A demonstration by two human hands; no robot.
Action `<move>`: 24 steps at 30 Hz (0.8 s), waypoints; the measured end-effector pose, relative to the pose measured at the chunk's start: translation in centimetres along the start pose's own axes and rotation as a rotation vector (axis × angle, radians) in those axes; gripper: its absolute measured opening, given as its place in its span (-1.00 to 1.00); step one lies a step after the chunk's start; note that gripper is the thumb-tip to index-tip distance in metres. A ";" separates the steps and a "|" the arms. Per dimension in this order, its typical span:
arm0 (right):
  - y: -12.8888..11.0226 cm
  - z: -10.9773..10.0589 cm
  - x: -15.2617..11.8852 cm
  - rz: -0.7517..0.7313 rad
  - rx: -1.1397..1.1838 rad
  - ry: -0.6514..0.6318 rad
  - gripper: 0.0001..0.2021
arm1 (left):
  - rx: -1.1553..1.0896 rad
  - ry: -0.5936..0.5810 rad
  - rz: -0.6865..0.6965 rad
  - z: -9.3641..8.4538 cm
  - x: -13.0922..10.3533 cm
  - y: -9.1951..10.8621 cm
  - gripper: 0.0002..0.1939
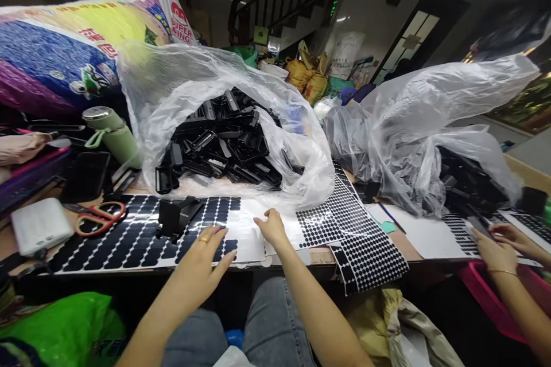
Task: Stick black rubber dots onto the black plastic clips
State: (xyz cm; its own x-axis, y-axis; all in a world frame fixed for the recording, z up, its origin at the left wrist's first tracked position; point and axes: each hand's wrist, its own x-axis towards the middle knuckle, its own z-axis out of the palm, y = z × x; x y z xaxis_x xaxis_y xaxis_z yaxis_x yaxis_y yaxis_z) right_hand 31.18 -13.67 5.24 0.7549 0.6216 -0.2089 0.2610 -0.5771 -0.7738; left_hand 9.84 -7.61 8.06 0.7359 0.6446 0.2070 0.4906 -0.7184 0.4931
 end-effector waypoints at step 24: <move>10.9 -18.4 3.8 0.185 -0.177 0.427 -0.64 | -0.179 0.189 0.039 8.3 0.5 -2.8 -0.54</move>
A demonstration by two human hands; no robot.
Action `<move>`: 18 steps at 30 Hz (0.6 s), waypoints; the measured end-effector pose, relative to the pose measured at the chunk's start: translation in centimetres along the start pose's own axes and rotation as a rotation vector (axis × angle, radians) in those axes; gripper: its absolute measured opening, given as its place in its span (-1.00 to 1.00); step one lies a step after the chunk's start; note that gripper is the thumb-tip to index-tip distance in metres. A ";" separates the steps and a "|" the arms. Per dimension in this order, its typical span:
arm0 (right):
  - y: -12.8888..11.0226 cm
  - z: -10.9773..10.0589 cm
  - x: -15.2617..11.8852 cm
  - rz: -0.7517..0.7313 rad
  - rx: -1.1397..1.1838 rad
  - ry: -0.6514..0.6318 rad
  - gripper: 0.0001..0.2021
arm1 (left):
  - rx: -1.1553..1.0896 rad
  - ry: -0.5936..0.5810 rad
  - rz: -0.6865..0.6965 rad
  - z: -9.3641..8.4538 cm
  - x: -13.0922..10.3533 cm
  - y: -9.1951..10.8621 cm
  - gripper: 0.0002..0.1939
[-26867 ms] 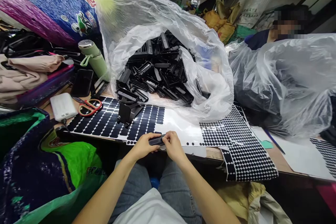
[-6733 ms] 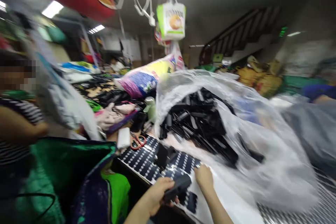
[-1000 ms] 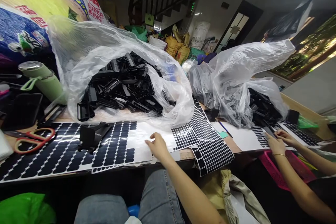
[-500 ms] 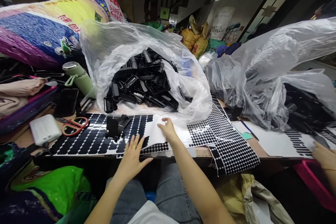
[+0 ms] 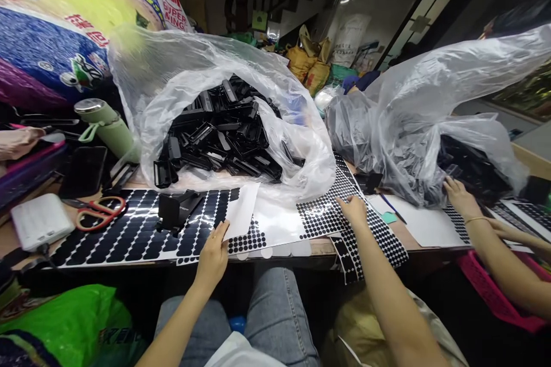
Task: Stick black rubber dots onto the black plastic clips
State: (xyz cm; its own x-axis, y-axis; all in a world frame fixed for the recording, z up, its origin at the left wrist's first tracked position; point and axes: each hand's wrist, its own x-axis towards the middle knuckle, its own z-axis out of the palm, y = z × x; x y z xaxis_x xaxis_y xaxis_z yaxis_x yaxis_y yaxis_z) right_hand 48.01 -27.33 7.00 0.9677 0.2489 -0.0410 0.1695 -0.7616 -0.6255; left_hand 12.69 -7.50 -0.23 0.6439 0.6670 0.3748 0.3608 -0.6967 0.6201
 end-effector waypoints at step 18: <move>1.4 2.1 2.3 -0.044 -0.165 -0.193 -0.77 | 0.215 0.065 0.247 -0.8 -0.2 1.7 -0.40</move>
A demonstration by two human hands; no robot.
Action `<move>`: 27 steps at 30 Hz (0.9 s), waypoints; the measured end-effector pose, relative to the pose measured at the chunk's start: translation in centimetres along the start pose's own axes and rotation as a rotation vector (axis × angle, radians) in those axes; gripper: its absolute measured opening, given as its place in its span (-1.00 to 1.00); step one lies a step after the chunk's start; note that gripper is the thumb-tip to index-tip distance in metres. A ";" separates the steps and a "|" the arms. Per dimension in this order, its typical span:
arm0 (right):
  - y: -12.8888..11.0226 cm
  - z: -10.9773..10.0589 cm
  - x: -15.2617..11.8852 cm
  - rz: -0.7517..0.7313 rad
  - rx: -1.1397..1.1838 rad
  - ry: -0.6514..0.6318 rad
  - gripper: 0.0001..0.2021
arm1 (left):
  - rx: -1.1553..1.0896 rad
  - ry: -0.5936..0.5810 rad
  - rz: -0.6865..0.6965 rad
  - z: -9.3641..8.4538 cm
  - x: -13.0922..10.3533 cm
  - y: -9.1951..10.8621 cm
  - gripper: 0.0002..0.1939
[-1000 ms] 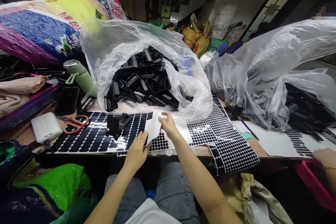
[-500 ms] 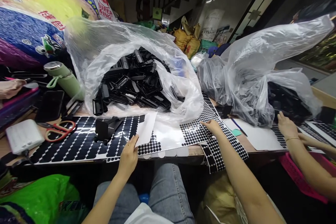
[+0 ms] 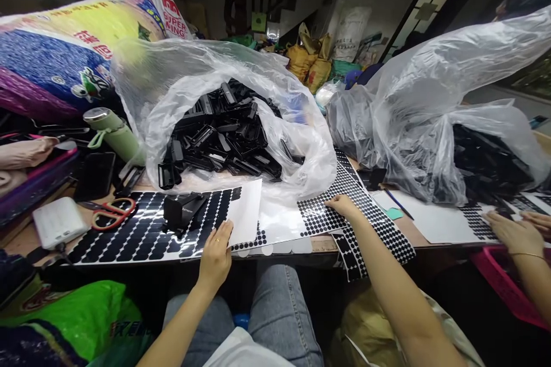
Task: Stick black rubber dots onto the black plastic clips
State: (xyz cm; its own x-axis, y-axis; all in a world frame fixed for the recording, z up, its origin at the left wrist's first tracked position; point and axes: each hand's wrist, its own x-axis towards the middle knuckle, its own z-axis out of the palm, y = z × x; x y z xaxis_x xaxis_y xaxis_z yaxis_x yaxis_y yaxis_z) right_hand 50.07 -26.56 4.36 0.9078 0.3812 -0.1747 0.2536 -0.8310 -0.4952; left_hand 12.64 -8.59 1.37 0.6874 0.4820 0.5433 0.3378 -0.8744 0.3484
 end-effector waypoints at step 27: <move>-2.6 0.9 -4.2 -0.440 -0.158 -0.007 -0.45 | 0.107 -0.181 0.230 4.8 0.7 5.3 -0.45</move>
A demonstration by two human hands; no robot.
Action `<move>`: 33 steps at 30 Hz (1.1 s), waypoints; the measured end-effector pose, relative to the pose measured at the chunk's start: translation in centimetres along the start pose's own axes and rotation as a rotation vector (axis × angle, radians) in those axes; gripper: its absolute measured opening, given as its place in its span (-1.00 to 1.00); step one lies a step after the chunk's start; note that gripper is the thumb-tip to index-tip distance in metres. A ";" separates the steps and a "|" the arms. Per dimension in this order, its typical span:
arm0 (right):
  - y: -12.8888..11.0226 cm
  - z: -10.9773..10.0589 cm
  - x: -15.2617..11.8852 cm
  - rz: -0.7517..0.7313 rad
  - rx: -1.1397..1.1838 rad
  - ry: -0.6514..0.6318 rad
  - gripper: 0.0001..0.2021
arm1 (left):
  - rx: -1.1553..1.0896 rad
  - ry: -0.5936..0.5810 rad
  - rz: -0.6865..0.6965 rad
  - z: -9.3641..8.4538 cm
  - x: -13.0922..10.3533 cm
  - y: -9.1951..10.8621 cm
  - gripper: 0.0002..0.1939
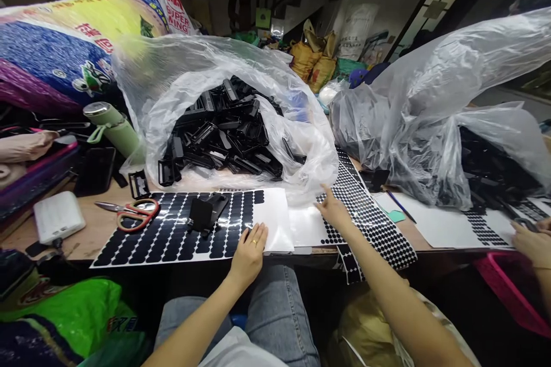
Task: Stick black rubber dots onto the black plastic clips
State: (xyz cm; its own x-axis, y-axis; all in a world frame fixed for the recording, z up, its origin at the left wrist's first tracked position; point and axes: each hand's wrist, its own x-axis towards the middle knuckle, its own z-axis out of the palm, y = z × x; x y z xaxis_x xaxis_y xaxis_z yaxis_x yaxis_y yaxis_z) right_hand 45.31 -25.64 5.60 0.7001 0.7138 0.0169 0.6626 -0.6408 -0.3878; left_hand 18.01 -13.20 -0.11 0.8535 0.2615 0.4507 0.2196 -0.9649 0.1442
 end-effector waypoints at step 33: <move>-16.6 9.7 11.7 0.069 0.693 -0.073 -0.57 | -0.197 0.096 -0.993 -0.8 21.2 -14.3 -0.59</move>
State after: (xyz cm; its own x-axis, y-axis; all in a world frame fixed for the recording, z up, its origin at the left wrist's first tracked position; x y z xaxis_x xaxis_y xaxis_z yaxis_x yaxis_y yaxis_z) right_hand 39.94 -3.92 3.27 0.6990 0.7104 -0.0816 0.2775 -0.3747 -0.8847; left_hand 32.60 6.16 8.10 0.2841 0.9517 0.1162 0.7192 -0.2917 0.6307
